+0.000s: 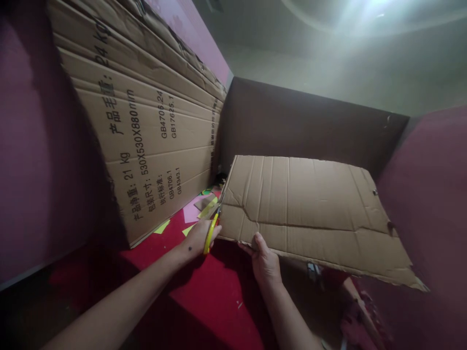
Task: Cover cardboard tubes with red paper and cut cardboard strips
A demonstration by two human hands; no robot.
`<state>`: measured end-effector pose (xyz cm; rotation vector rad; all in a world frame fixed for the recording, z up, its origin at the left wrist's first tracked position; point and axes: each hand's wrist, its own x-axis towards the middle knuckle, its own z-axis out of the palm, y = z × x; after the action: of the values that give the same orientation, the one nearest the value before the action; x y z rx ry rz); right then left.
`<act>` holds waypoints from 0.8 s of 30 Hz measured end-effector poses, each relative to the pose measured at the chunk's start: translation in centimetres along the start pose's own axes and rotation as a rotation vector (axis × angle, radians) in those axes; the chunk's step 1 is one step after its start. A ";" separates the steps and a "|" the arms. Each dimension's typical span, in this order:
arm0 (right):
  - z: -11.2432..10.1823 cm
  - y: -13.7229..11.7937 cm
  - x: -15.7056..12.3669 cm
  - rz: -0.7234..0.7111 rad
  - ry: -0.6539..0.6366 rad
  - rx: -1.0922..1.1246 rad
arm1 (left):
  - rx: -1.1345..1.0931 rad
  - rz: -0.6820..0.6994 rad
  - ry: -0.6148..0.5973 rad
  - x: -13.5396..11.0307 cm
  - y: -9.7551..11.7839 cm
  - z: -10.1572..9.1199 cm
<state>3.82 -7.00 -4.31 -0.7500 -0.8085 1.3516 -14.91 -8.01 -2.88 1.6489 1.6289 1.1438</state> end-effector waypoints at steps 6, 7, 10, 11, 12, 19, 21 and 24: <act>-0.4 -0.4 0.4 0.000 0.050 0.072 | -0.088 -0.032 -0.047 -0.1 -0.1 0.1; -0.4 -0.5 0.4 0.002 0.050 0.070 | -0.114 -0.062 -0.078 -0.1 -0.2 0.2; -0.3 -0.6 0.4 0.012 0.030 0.054 | -0.194 -0.189 -0.179 0.5 -0.3 0.7; -0.3 -0.6 0.4 0.017 0.022 0.050 | -0.218 -0.233 -0.200 0.8 -0.3 0.8; -0.2 -0.6 0.3 0.020 0.013 0.043 | -0.238 -0.269 -0.212 1.1 -0.3 0.9; 0.0 -0.2 -0.1 0.035 -0.009 -0.059 | -0.321 -0.354 -0.191 2.7 -0.1 0.7; 0.1 0.0 -0.3 0.038 -0.012 -0.061 | -0.325 -0.346 -0.172 3.0 -0.3 0.6; 0.3 0.2 -0.6 0.035 0.004 -0.038 | -0.319 -0.300 -0.129 3.2 -0.7 0.5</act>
<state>3.44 -7.54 -4.36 -0.7994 -0.8229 1.3687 -15.20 -4.74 -3.15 1.2048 1.4637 1.0558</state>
